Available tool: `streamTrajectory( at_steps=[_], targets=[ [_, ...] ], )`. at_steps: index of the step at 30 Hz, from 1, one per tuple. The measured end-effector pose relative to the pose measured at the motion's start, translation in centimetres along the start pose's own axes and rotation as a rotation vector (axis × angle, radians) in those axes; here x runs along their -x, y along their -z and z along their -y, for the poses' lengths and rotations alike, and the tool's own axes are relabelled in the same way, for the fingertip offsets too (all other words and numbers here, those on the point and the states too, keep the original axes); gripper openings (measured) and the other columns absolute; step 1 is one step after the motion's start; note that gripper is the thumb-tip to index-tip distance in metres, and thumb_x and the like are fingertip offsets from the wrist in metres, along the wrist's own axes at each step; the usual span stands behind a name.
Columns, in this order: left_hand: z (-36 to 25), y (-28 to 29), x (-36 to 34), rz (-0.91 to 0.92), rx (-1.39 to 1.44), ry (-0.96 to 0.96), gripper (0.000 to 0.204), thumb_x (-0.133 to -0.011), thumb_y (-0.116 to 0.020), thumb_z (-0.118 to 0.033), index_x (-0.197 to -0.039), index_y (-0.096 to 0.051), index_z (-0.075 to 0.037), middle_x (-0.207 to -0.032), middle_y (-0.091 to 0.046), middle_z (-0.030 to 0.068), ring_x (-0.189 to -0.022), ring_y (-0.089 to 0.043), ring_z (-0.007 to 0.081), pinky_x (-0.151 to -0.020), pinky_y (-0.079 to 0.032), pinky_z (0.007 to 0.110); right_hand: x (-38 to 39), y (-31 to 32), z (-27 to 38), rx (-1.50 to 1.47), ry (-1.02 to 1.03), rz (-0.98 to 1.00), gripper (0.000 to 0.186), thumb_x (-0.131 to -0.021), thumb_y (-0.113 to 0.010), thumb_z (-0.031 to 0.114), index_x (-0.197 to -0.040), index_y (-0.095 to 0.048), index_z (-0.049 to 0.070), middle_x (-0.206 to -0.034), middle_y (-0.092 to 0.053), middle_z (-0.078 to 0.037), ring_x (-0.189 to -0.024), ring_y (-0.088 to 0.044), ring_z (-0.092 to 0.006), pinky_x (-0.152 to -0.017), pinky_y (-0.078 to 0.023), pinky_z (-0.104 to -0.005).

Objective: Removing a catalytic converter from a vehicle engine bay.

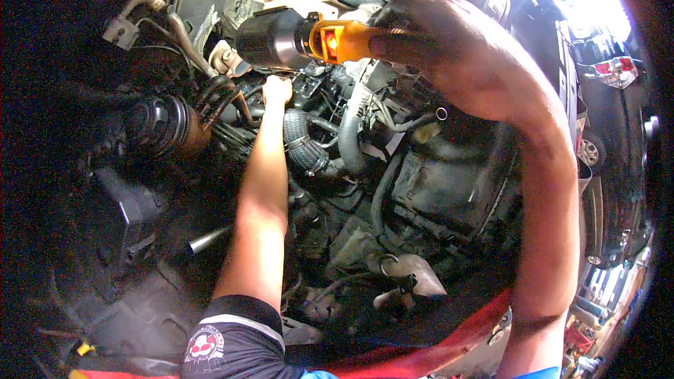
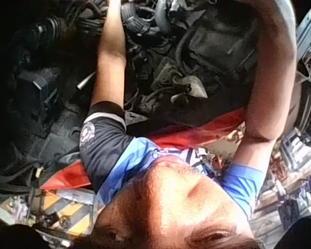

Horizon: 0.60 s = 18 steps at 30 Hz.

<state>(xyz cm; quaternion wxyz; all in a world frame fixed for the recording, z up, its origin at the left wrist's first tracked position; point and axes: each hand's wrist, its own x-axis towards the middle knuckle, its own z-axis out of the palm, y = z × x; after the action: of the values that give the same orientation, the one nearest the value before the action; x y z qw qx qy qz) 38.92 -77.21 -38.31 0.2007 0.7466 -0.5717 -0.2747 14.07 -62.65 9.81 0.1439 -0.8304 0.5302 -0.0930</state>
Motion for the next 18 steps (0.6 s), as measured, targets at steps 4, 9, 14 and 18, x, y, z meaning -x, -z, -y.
streamTrajectory(
  at_steps=[4,9,14,18],
  targets=[
    [-0.8,0.8,1.1,-0.03,0.038,0.008,0.029,-0.086,-0.066,-0.028,-0.099,-0.074,-0.004,-0.106,-0.071,0.0244,-0.104,-0.068,0.0391,-0.093,-0.053,0.045,-0.3,0.1,-0.1,0.007,-0.054,0.056,0.033,-0.094,-0.067,0.032,-0.106,-0.068,0.001,-0.085,-0.065,-0.023,-0.078,-0.064,-0.038,-0.07,-0.047,-0.0457],
    [-2.6,2.1,2.2,0.004,0.115,0.104,0.027,-0.086,-0.067,-0.028,-0.101,-0.075,-0.007,-0.107,-0.072,0.022,-0.105,-0.068,0.0373,-0.093,-0.053,0.044,-0.4,-0.3,-1.1,-0.059,0.132,-0.009,0.031,-0.095,-0.067,0.03,-0.102,-0.068,0.0,-0.082,-0.065,-0.022,-0.074,-0.062,-0.0371,-0.07,-0.047,-0.0453],
    [-2.3,2.2,2.2,-0.017,0.134,0.107,0.028,-0.086,-0.068,-0.028,-0.104,-0.076,-0.009,-0.109,-0.072,0.0215,-0.107,-0.068,0.0356,-0.095,-0.052,0.043,-0.2,-1.1,-1.8,0.021,0.195,-0.145,0.031,-0.096,-0.065,0.03,-0.103,-0.066,0.0,-0.08,-0.064,-0.021,-0.072,-0.061,-0.0359,-0.069,-0.046,-0.0447],
    [-2.9,2.2,2.8,0.008,0.14,0.11,0.029,-0.086,-0.066,-0.028,-0.104,-0.076,-0.008,-0.108,-0.072,0.0209,-0.107,-0.068,0.036,-0.095,-0.052,0.042,0.2,-0.8,-2.0,0.098,0.311,-0.123,0.031,-0.096,-0.065,0.031,-0.105,-0.066,0.001,-0.081,-0.064,-0.021,-0.073,-0.062,-0.0362,-0.069,-0.046,-0.0452]
  ],
)
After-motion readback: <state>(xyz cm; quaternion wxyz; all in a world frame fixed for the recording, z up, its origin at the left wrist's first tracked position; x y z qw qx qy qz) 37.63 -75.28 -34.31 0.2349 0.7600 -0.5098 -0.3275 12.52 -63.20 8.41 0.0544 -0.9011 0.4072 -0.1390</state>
